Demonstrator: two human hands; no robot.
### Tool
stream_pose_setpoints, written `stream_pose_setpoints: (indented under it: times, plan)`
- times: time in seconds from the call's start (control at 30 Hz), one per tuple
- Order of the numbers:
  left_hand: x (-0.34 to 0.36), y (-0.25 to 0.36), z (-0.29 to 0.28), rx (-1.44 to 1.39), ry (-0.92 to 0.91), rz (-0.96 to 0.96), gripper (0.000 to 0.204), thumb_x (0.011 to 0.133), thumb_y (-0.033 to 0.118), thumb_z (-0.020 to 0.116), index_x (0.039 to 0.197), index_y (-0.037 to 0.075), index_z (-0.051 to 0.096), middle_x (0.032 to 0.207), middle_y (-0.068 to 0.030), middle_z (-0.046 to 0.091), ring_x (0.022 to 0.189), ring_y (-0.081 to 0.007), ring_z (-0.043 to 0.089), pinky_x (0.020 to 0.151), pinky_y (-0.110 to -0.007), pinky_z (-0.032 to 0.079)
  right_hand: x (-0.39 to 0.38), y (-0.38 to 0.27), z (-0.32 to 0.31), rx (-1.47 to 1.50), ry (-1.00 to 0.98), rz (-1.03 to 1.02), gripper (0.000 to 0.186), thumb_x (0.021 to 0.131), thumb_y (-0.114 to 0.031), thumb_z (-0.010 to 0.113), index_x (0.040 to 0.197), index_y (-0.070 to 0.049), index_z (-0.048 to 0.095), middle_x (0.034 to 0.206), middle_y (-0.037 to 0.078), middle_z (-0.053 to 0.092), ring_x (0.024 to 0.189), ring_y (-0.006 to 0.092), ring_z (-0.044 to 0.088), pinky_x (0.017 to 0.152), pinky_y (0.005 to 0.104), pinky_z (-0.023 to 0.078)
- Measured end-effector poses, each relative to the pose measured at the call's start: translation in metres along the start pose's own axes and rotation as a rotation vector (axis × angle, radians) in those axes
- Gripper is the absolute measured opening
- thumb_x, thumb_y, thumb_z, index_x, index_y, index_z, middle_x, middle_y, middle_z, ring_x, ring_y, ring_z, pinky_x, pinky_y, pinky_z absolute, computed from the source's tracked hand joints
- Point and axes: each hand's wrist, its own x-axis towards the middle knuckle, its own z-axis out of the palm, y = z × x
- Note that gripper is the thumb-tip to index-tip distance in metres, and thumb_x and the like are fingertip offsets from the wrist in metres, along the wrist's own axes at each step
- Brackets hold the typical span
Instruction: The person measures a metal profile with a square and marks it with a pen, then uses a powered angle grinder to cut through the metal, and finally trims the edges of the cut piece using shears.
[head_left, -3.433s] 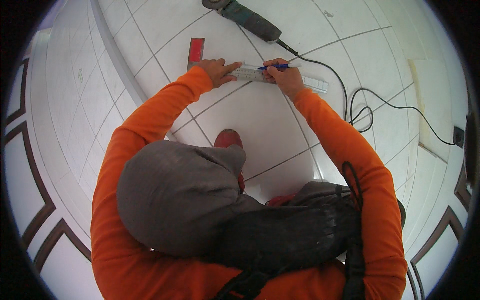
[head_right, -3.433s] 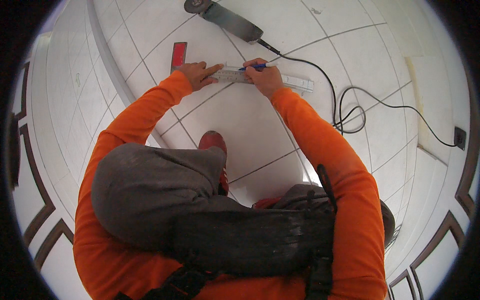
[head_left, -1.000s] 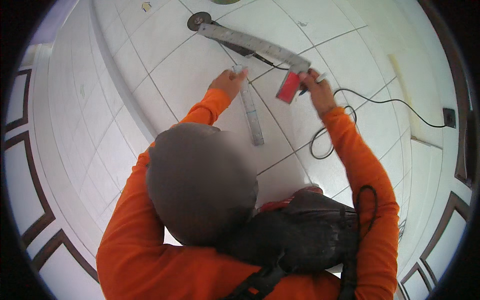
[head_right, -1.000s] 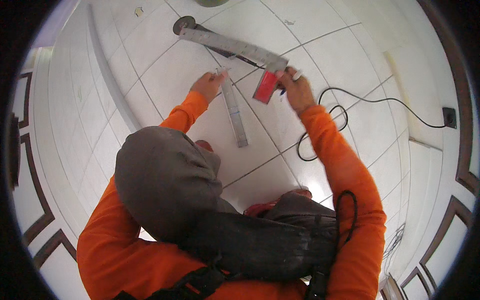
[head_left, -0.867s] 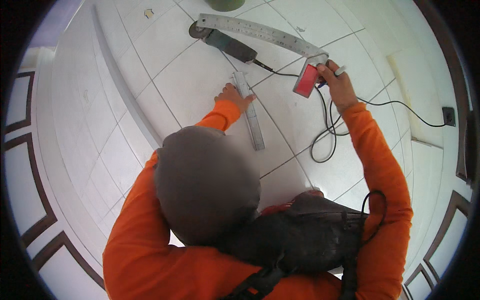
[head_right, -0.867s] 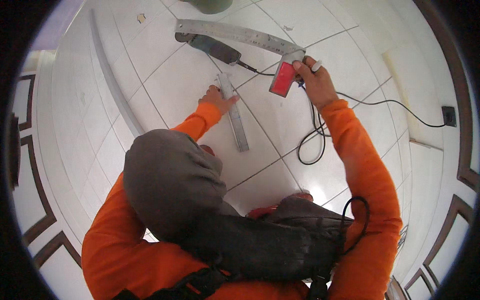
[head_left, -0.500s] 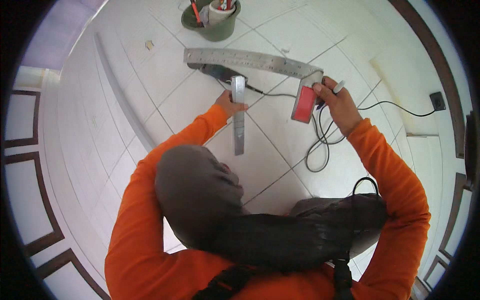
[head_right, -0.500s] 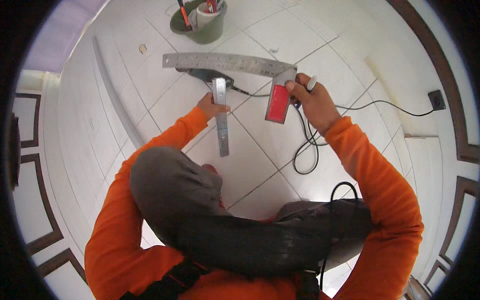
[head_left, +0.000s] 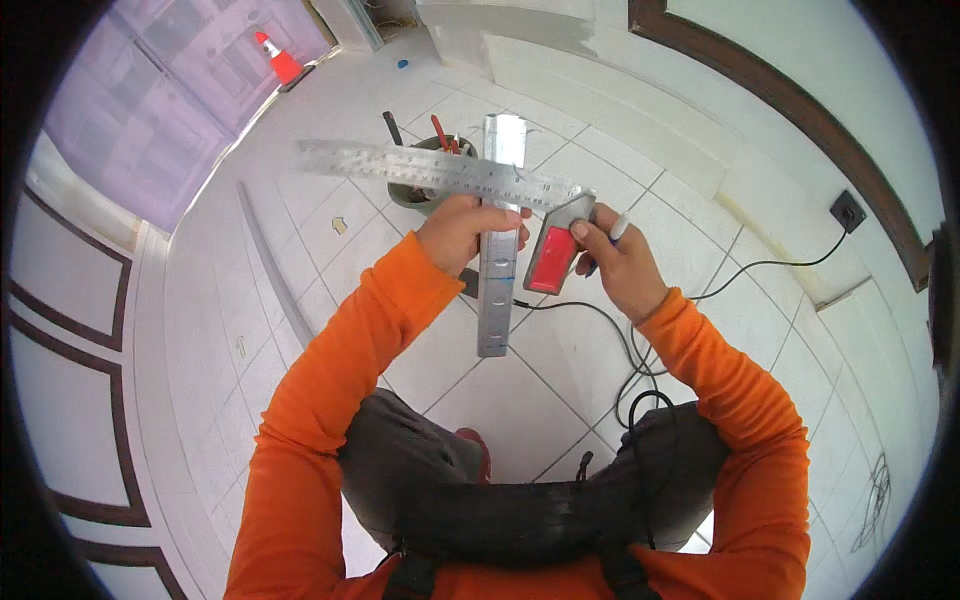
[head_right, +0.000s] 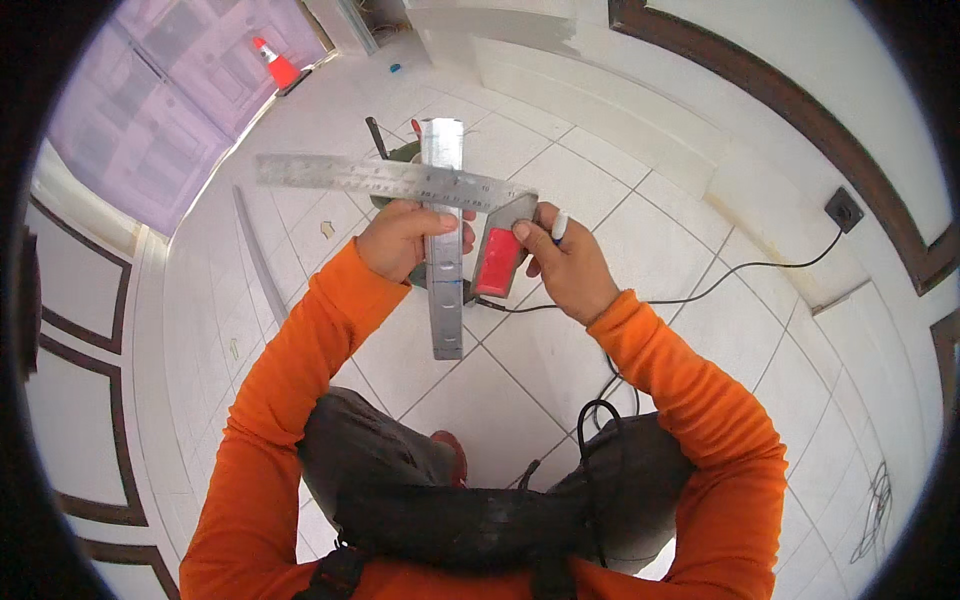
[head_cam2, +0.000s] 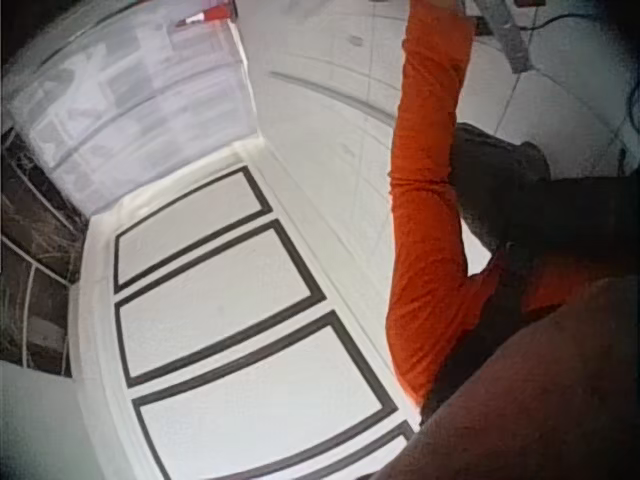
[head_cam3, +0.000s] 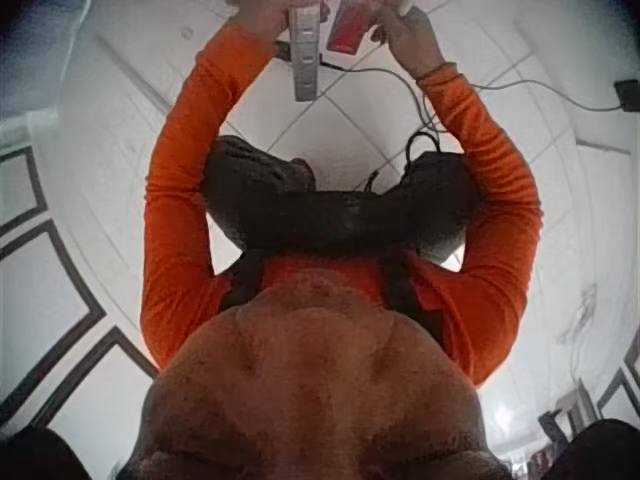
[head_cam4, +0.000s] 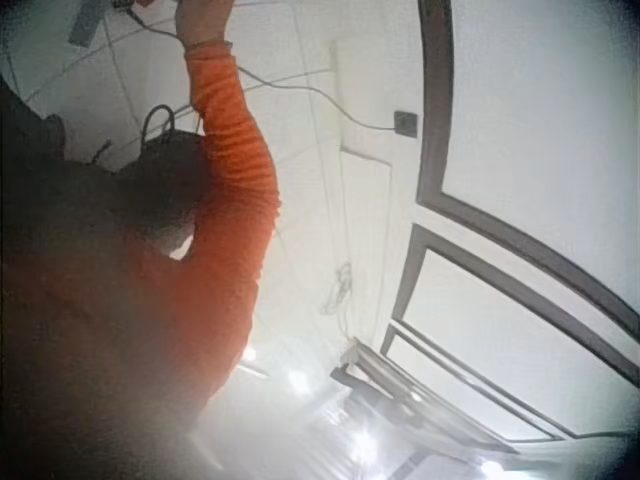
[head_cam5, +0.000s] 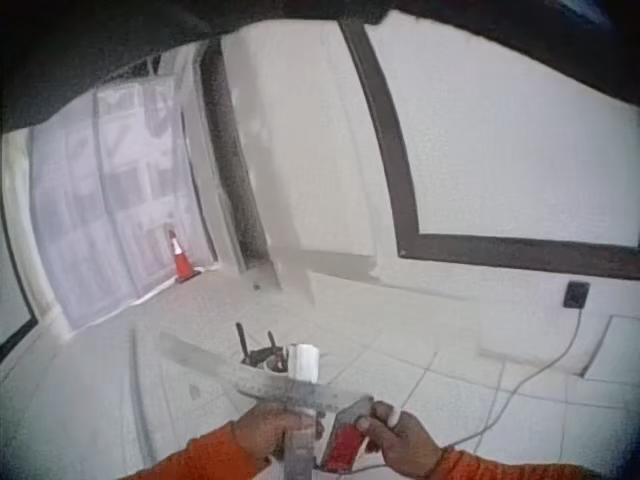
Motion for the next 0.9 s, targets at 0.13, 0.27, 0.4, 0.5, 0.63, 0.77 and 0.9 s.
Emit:
stream_pose_setpoints:
  times: [0.13, 0.27, 0.4, 0.5, 0.63, 0.77, 0.9]
  plan:
    - [-0.005, -0.003, 0.026, -0.311, -0.014, 0.026, 0.037, 0.097, 0.023, 0.057, 0.123, -0.004, 0.056, 0.105, -0.0130, 0.067, 0.096, -0.0207, 0.065, 0.086, -0.036, 0.052, -0.010, -0.004, 0.003, 0.080, 0.038, 0.032, 0.029, 0.105, -0.031, 0.051, 0.094, -0.004, 0.055, 0.079, 0.003, 0.060, 0.066, 0.0094, 0.055, 0.060, 0.0245, 0.049]
    - [-0.005, -0.004, 0.046, -0.321, 0.045, 0.166, 0.038, 0.098, 0.022, 0.058, 0.126, -0.004, 0.055, 0.115, -0.0130, 0.064, 0.105, -0.0209, 0.063, 0.092, -0.036, 0.050, -0.012, -0.004, -0.001, 0.059, 0.053, 0.045, 0.029, 0.104, -0.030, 0.052, 0.095, -0.003, 0.056, 0.077, 0.004, 0.060, 0.061, 0.0100, 0.055, 0.057, 0.0248, 0.049]
    - [-0.007, -0.003, 0.044, -0.291, 0.062, 0.188, 0.037, 0.098, 0.019, 0.059, 0.127, -0.003, 0.054, 0.115, -0.0125, 0.064, 0.104, -0.0205, 0.063, 0.092, -0.035, 0.051, -0.012, -0.008, -0.010, 0.012, 0.067, 0.023, 0.032, 0.104, -0.030, 0.053, 0.098, 0.001, 0.057, 0.077, 0.006, 0.061, 0.058, 0.0113, 0.057, 0.054, 0.0254, 0.049]
    - [-0.008, -0.003, 0.044, -0.316, 0.060, 0.119, 0.035, 0.098, 0.018, 0.060, 0.126, -0.003, 0.054, 0.116, -0.0116, 0.063, 0.105, -0.0193, 0.062, 0.092, -0.034, 0.052, -0.011, -0.009, -0.012, -0.015, 0.079, 0.026, 0.033, 0.104, -0.029, 0.053, 0.100, 0.004, 0.057, 0.077, 0.007, 0.061, 0.057, 0.0122, 0.059, 0.053, 0.0265, 0.050]
    - [-0.004, -0.012, 0.049, -0.390, 0.161, 0.125, 0.034, 0.100, 0.024, 0.059, 0.122, -0.003, 0.057, 0.110, -0.0101, 0.064, 0.098, -0.0177, 0.065, 0.086, -0.033, 0.055, -0.011, -0.006, -0.007, 0.087, 0.062, 0.018, 0.032, 0.104, -0.028, 0.052, 0.101, 0.004, 0.057, 0.082, 0.008, 0.062, 0.062, 0.0127, 0.060, 0.056, 0.0255, 0.052]
    - [-0.008, -0.019, 0.049, -0.257, 0.183, 0.174, 0.036, 0.099, 0.026, 0.061, 0.119, -0.003, 0.058, 0.105, -0.0084, 0.064, 0.092, -0.0154, 0.064, 0.080, -0.031, 0.055, -0.013, -0.007, 0.001, 0.074, 0.051, 0.029, 0.031, 0.105, -0.028, 0.052, 0.104, 0.003, 0.058, 0.083, 0.007, 0.062, 0.064, 0.0120, 0.060, 0.059, 0.0252, 0.052]
    - [-0.008, -0.021, 0.053, -0.174, 0.213, 0.242, 0.038, 0.098, 0.029, 0.063, 0.116, -0.004, 0.060, 0.099, -0.0069, 0.065, 0.086, -0.0127, 0.063, 0.074, -0.027, 0.055, -0.012, -0.001, 0.001, 0.041, 0.050, -0.004, 0.032, 0.105, -0.028, 0.052, 0.108, 0.002, 0.058, 0.084, 0.007, 0.062, 0.064, 0.0117, 0.059, 0.059, 0.0254, 0.052]
